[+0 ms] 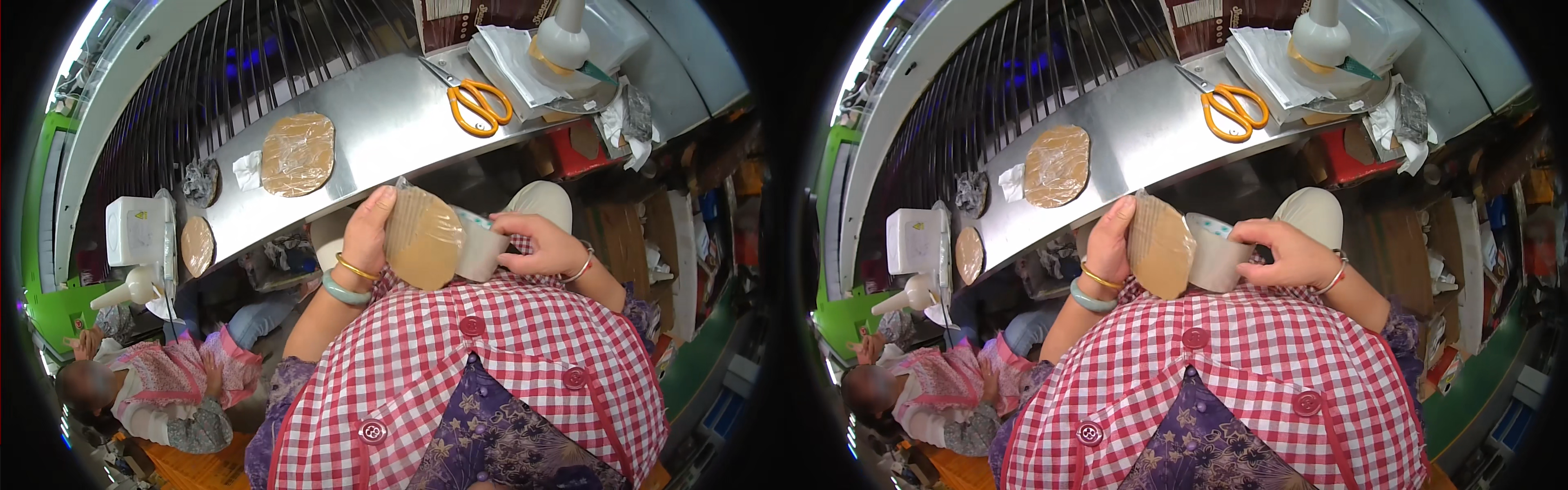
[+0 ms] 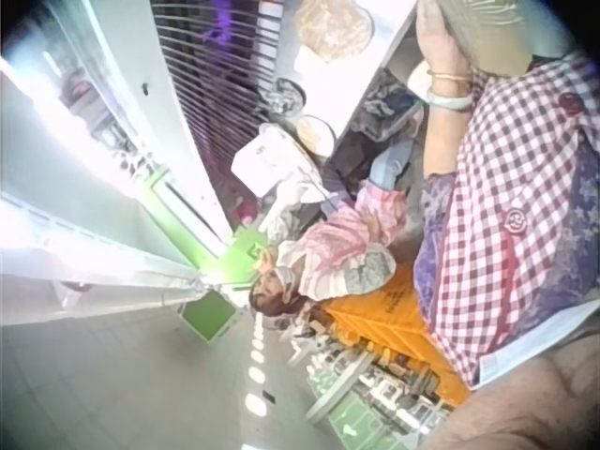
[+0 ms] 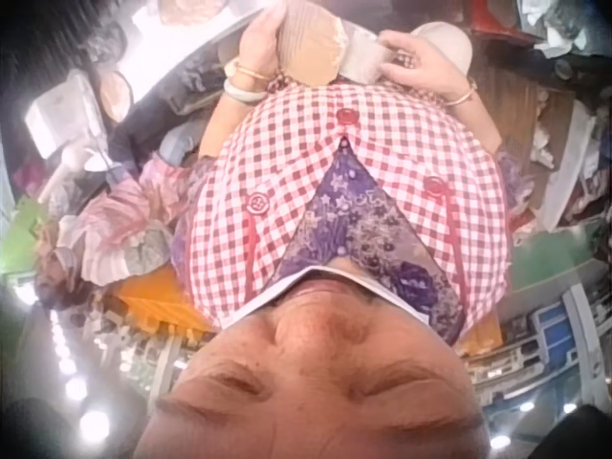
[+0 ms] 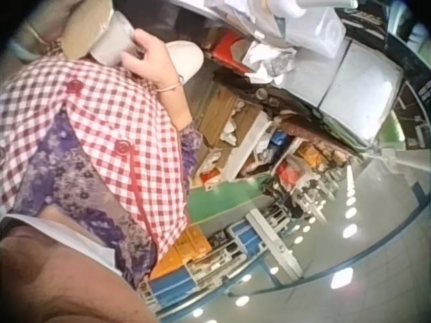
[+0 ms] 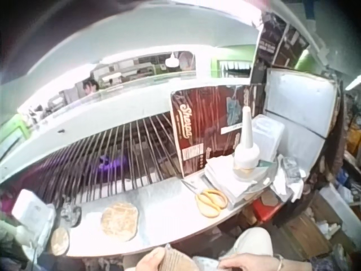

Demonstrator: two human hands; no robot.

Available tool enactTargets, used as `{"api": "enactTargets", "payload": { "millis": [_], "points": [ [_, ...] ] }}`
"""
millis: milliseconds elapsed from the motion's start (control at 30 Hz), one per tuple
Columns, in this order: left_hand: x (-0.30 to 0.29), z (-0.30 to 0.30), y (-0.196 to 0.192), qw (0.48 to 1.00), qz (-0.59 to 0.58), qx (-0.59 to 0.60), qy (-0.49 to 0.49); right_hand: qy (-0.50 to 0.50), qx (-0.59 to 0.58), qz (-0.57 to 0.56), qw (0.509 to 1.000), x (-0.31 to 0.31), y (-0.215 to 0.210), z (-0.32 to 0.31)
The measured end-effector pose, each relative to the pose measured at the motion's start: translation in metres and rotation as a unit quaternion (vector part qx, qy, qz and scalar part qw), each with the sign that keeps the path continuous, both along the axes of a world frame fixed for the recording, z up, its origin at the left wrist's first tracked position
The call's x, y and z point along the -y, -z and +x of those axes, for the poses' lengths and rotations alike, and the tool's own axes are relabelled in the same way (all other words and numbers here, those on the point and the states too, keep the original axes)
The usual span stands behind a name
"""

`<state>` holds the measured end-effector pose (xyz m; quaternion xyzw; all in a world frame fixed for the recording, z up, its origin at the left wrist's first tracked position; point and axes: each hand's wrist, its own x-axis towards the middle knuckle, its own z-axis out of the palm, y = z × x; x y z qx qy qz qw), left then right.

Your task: The person wraps small, flat cardboard items with clear packing tape. They use scissors to cut the tape and a cloth to smooth the surface. The wrapped items are placed on a metal workbench next to a conveyor belt.

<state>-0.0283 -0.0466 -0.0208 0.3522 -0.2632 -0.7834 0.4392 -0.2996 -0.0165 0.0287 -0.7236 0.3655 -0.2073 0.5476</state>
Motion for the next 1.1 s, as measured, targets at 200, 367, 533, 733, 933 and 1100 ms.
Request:
{"api": "enactTargets", "payload": {
  "millis": [200, 367, 533, 733, 933, 1100],
  "points": [
    [-0.005, -0.004, -0.010, 0.999, 0.016, 0.040, 0.029, 0.002, 0.028, 0.132, 0.991, -0.003, -0.004, 0.016],
    [0.005, 0.005, -0.014, 0.998, 0.012, 0.019, 0.050, 0.035, 0.051, 0.112, 0.992, -0.009, -0.005, 0.027],
    [0.007, 0.004, -0.028, 0.998, -0.005, 0.037, 0.053, 0.055, 0.075, 0.127, 0.987, -0.010, -0.006, 0.035],
    [0.010, 0.004, -0.043, 0.981, -0.056, 0.144, 0.116, 0.044, 0.075, 0.047, 0.995, -0.009, 0.011, 0.037],
    [0.014, 0.002, -0.044, 0.985, -0.014, 0.129, 0.110, 0.062, 0.076, 0.070, 0.993, -0.010, 0.017, 0.039],
    [0.016, -0.007, -0.028, 0.985, 0.024, 0.150, 0.082, 0.093, 0.074, 0.118, 0.986, -0.010, 0.014, 0.040]
  ]
}}
